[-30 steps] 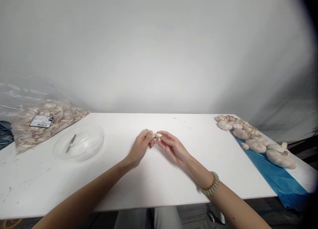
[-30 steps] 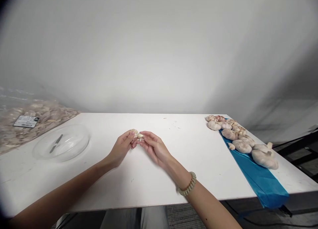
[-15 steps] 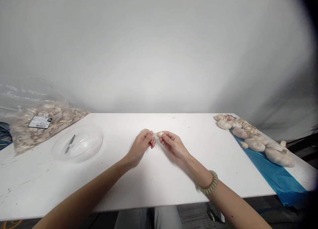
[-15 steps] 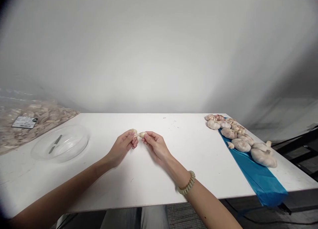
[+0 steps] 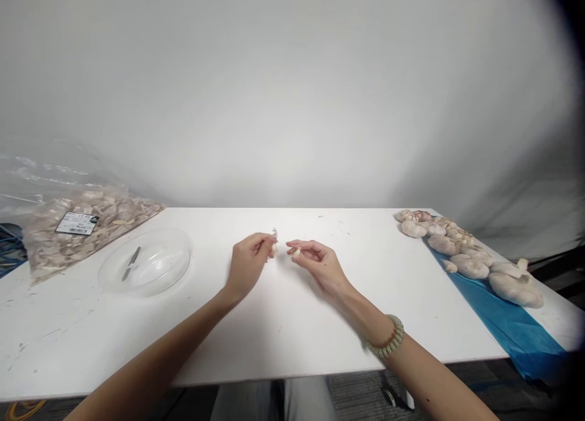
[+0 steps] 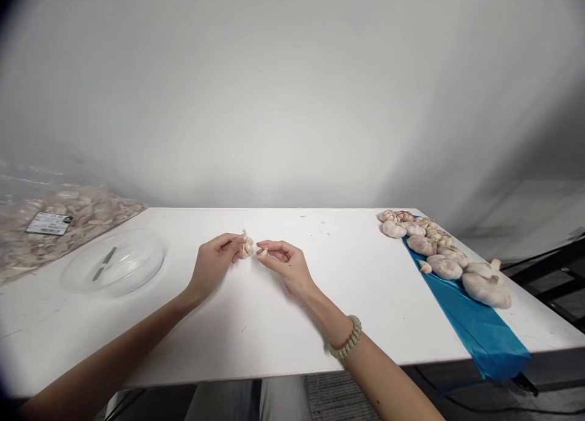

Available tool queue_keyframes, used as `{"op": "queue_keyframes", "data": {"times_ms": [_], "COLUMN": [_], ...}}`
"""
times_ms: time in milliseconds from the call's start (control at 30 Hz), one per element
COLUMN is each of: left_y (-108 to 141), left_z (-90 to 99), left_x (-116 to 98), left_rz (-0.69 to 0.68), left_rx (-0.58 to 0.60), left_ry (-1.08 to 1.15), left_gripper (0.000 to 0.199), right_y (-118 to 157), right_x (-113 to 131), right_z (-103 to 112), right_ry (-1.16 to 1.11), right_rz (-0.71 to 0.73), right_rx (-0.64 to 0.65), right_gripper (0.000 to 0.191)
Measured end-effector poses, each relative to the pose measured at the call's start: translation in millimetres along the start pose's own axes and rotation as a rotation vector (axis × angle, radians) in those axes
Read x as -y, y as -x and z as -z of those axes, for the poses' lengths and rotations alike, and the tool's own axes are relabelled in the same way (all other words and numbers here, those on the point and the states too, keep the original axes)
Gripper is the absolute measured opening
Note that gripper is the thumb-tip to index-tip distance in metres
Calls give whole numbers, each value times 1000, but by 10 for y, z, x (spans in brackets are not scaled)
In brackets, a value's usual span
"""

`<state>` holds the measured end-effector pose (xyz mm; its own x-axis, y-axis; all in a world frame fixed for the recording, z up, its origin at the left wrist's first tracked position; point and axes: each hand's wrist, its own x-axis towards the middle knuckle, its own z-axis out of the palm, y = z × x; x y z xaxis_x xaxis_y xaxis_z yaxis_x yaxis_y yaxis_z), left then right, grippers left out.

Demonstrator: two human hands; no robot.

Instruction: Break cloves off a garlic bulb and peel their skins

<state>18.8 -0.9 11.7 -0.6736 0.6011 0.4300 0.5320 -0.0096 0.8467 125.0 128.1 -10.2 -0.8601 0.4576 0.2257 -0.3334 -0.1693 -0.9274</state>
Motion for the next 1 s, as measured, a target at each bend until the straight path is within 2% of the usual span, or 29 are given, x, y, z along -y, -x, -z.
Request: {"op": "queue_keyframes", "data": {"times_ms": [133, 300, 633, 867, 1000], "left_y": [34, 56, 59, 50, 56], "left_z": [-18, -54, -68, -58, -66], "left_x": [14, 22, -26, -24, -10], "left_rz": [-229, -344, -415, -480, -467], "left_rx": [34, 155, 168, 155, 144], "left_ry": [-204, -205, -234, -252, -255], "left_gripper": [18, 15, 16, 17, 16], "right_y": [-11, 1, 29, 41, 49], "right_x": [-51, -76, -32, -24, -27], "right_z": [11, 15, 10, 6, -1], "right_ry": [74, 84, 154, 141, 133], "right_rz": [14, -15, 13, 19, 6], "right_rx": [41, -3, -54, -38, -29], "right_gripper": [23, 25, 24, 22, 24]}}
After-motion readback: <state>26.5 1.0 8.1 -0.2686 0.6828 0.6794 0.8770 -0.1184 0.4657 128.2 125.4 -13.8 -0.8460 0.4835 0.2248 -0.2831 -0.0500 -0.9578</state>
